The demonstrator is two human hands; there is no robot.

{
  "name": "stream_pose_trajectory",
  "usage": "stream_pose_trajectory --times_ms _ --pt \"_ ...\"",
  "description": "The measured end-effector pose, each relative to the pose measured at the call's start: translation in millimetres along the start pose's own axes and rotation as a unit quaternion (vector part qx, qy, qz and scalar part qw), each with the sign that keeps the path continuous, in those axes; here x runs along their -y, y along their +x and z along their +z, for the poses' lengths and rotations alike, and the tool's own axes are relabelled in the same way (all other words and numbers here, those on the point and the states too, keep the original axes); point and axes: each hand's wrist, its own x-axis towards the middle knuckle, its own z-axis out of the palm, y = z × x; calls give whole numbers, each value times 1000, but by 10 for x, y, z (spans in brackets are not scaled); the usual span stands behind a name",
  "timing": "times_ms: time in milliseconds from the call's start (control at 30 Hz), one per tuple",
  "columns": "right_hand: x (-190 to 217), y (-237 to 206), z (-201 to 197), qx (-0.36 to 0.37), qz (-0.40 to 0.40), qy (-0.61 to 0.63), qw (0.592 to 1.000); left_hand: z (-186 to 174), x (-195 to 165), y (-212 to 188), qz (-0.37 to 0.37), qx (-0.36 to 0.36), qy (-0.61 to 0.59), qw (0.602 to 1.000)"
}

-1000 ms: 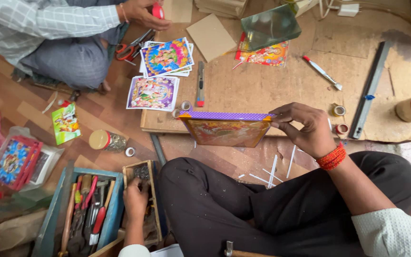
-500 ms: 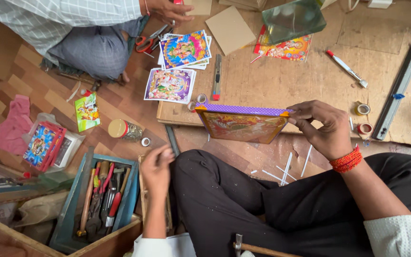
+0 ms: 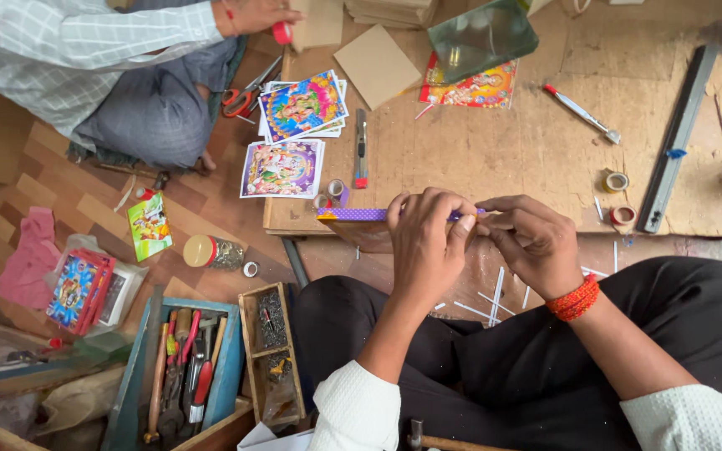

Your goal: The person sits on the floor and wraps purple decorative trim around the edges of a colorful religious poster, trimming the strip with a utility knife and tapping small nails into the frame edge with a hammer. They hold the poster up to view it, then continue fastening the trim and set the finished piece aside.

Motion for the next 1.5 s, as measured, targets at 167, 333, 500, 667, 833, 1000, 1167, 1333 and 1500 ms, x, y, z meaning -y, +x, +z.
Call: stream_pose_trajectory --times_ms 167,333,500,667,833,1000,1167,1333,1500 --pt "2 -276 -124 10 -32 -104 994 68 56 -14 12 8 2 1000" --pt "171 -1565 -198 315 -89 -94 940 161 137 11 27 -3 2 1000" --pt "60 -2509 -286 256 -215 -239 912 184 165 27 17 8 0 1000" --pt "155 -2444 -588 153 27 -131 979 159 137 45 8 18 -1 1000" --pt "490 -1952 -796 -80 235 -12 969 122 92 36 -15 40 4 999" --pt "641 -1400 -928 -5 209 -182 961 86 75 48 -36 62 6 997" --pt "732 -1129 -886 63 120 -199 971 62 88 49 -51 79 16 995" --pt "760 -1098 -842 44 99 -215 971 49 86 45 -50 85 13 995" --pt "715 -1135 -863 102 136 -229 958 17 70 37 -59 97 10 994"
